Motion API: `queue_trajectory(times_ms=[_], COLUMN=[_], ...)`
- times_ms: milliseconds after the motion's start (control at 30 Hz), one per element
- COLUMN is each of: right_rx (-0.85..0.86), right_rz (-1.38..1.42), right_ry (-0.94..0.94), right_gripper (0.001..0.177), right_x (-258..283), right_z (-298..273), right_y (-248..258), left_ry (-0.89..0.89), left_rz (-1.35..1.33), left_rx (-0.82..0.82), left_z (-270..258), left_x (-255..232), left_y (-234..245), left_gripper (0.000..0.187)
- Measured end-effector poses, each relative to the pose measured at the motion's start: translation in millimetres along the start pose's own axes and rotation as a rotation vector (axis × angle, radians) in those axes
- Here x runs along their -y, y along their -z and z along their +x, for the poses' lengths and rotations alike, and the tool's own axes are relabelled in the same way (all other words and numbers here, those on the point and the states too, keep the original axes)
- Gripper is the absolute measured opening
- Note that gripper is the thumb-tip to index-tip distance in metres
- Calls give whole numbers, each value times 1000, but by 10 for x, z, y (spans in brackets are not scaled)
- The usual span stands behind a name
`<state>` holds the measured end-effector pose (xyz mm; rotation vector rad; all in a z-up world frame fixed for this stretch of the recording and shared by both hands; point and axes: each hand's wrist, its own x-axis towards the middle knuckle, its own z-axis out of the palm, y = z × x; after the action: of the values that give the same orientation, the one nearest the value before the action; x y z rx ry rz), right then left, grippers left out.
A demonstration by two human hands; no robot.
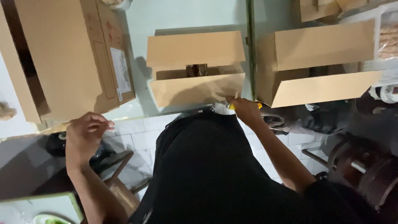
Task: The person packs items into cardboard boxes by hand, using a roll of tape to seal some boxes and a utility knife to cut tape or cardboard. The person handles multiple boxes, rolls of tape, a utility knife, and bags of small food items, moving them around the workspace and stacking them.
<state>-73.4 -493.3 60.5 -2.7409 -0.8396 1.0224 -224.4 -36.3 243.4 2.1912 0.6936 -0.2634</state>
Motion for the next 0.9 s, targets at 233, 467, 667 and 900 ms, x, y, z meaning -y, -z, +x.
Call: queue_trajectory(times_ms=[233,467,667,900], right_rx=[-57,36,213,156], right_rz=[146,574,263,223], right_ry=[-115,-293,-291,-372], right_gripper=[33,42,36,34], right_x=[-128,453,394,503], right_z=[113,-192,-42,34], right_y=[-241,451,19,-63], left_ry=[-74,134,122,178], left_rz=[-46,-102,-102,-147], left_rx=[-28,14,-28,-22], left_z=[36,128,43,0], left_x=[93,92,-14,56], left_y=[-27,-98,-79,-61], left_gripper=[7,8,7,4])
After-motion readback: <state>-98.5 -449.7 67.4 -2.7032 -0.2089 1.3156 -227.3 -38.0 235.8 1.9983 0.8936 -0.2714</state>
